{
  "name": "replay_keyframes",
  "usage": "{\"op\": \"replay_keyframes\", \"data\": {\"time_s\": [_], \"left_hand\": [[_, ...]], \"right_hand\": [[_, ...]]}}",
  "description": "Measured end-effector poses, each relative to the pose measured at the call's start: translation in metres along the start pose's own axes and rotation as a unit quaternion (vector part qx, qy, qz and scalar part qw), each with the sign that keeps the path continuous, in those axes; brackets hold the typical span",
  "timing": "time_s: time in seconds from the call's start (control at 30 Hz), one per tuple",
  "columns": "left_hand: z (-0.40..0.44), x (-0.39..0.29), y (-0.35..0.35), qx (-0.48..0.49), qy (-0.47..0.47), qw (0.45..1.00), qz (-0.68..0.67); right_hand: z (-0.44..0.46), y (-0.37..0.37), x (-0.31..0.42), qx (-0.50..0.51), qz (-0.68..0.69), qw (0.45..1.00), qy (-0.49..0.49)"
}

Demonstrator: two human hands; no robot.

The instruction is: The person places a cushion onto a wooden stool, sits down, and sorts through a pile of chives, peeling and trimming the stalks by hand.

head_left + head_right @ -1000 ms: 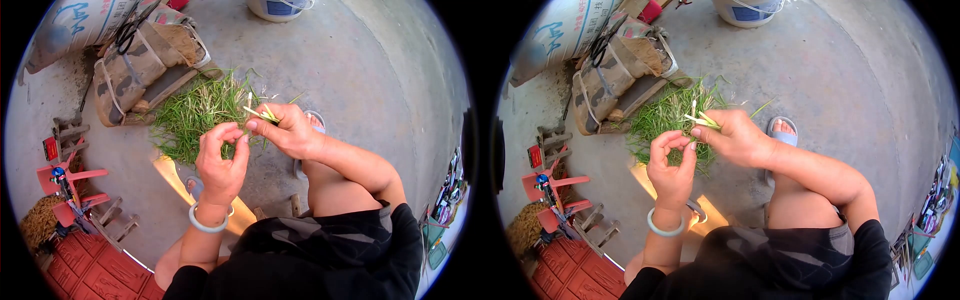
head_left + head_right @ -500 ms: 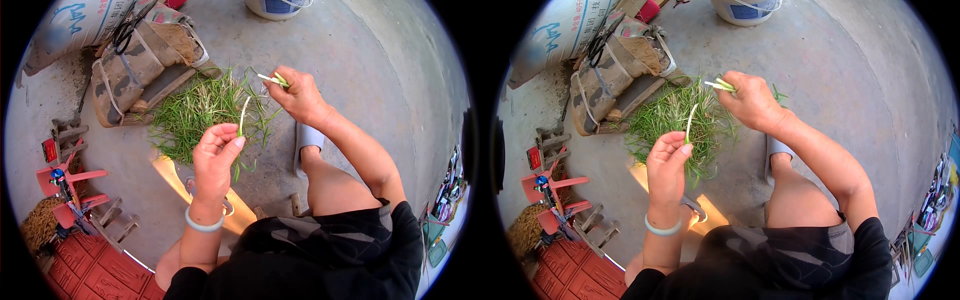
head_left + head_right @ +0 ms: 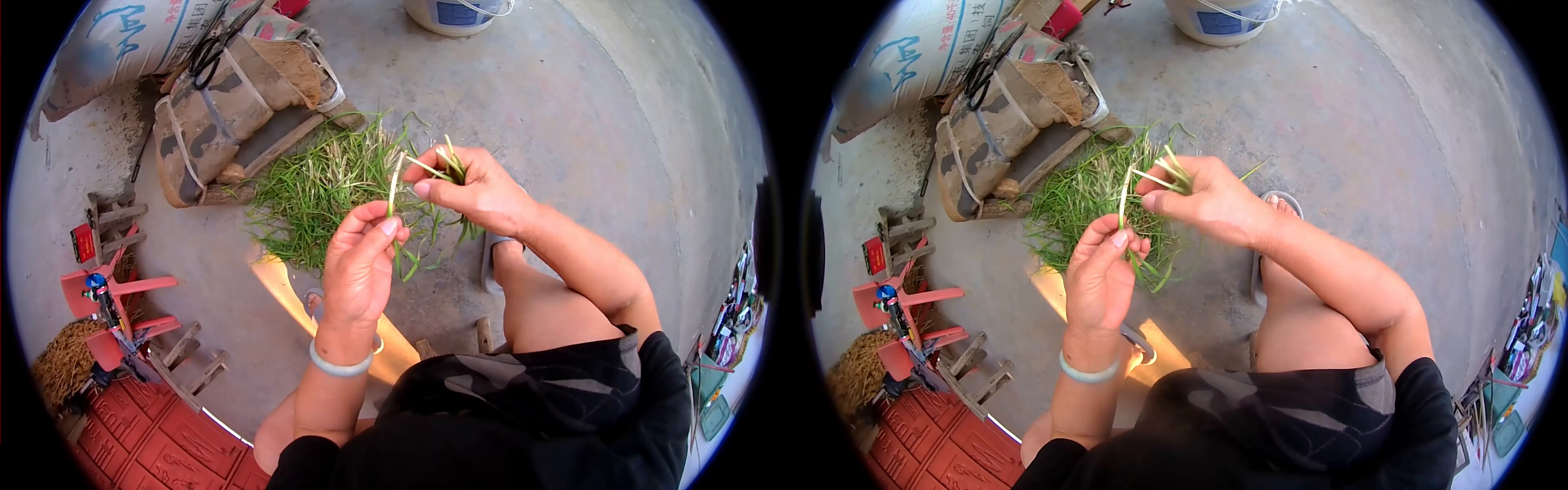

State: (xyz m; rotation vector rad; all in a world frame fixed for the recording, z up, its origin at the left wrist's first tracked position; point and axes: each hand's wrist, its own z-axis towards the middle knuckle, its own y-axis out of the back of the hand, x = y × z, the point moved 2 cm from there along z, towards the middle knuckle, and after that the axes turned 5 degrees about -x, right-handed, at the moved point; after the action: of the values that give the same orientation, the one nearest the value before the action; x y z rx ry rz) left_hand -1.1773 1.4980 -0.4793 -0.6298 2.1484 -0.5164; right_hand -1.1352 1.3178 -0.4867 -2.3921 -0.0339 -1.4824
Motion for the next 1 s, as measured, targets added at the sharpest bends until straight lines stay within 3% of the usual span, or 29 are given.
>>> {"op": "replay_keyframes", "data": {"time_s": [0.4,1.0], "left_hand": [[0.006,0.011,-0.003,-0.029,-0.061,0.981,0.181],[0.004,0.014,-0.005,-0.033,-0.050,0.987,0.152]], "right_hand": [[-0.004,-0.012,-0.004,0.003,-0.026,0.999,0.023],[-0.007,-0.016,0.004,0.037,-0.036,0.998,0.037]]}}
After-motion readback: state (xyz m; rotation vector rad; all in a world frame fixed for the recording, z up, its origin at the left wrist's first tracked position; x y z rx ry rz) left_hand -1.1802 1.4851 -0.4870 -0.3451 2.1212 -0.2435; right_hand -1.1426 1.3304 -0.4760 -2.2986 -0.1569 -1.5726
